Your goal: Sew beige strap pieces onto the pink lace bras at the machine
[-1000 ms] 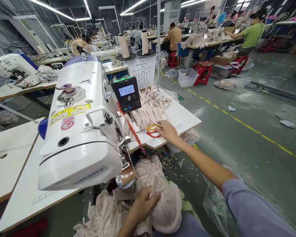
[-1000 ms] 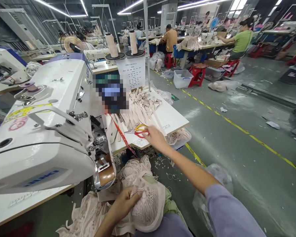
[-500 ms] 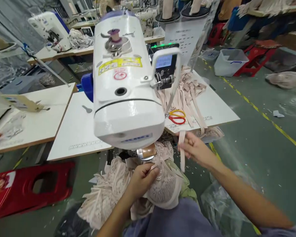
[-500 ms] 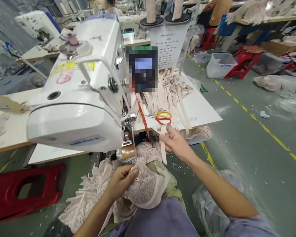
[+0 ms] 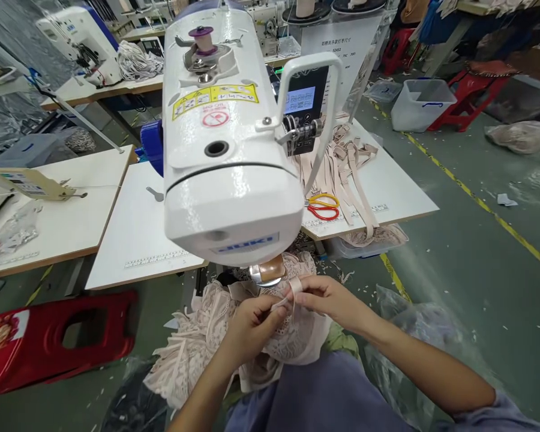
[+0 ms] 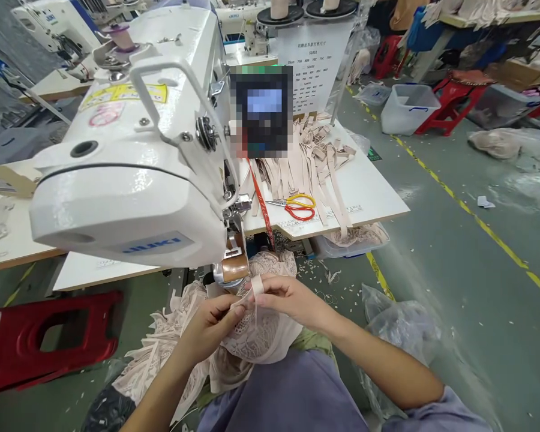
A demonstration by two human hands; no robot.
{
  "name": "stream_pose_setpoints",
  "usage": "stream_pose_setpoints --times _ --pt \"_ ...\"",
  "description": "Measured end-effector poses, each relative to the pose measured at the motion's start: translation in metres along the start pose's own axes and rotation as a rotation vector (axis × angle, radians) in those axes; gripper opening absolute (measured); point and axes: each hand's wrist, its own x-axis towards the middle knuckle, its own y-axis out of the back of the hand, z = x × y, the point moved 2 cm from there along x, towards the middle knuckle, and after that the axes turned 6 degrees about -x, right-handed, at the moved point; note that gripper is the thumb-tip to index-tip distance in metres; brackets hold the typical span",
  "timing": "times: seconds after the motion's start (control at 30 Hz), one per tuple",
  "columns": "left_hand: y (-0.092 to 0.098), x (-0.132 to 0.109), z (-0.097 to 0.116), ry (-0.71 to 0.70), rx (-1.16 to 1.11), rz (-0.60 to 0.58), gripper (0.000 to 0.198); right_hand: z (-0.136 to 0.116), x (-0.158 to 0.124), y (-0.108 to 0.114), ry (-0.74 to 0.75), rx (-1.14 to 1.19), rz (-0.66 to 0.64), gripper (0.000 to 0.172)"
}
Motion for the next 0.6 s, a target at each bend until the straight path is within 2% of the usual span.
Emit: stream_pose_setpoints --times 0.1,0.17,0.27,0.37,0.43,0.5,0.6 --pt "-0.005 -0.003 0.006 -0.023 0.031 0.021 0.046 -0.01 0.001 -0.01 0.062 -0.145 0.107 0.032" --pt "-0.013 -0.006 0.006 -0.086 0.077 0.102 0.041 -0.014 0.001 -0.013 0.107 -0.191 0.177 0.034" --pt "-0.031 -0.011 -0.007 -0.147 0.141 0.269 0.033 -0.015 0.003 -0.012 0.07 -0.128 0.232 0.039" --pt "-0.042 -0.014 -0.023 -0.242 0.217 0.413 0.025 -0.017 0.011 -0.007 -0.016 0.017 0.208 0.039" --pt "-0.039 -0.015 -0.025 -0.379 0.342 0.425 0.026 -0.022 0.019 0.0 -0.035 0.104 0.198 0.039" --pt "-0.03 -0.013 -0.019 -0.478 0.47 0.376 0.032 -0.028 0.029 0.009 -0.037 0.14 0.218 0.039" --pt "-0.01 -0.007 -0.001 -0.4 0.485 0.363 0.033 -0.036 0.048 0.021 0.018 0.043 0.221 0.034"
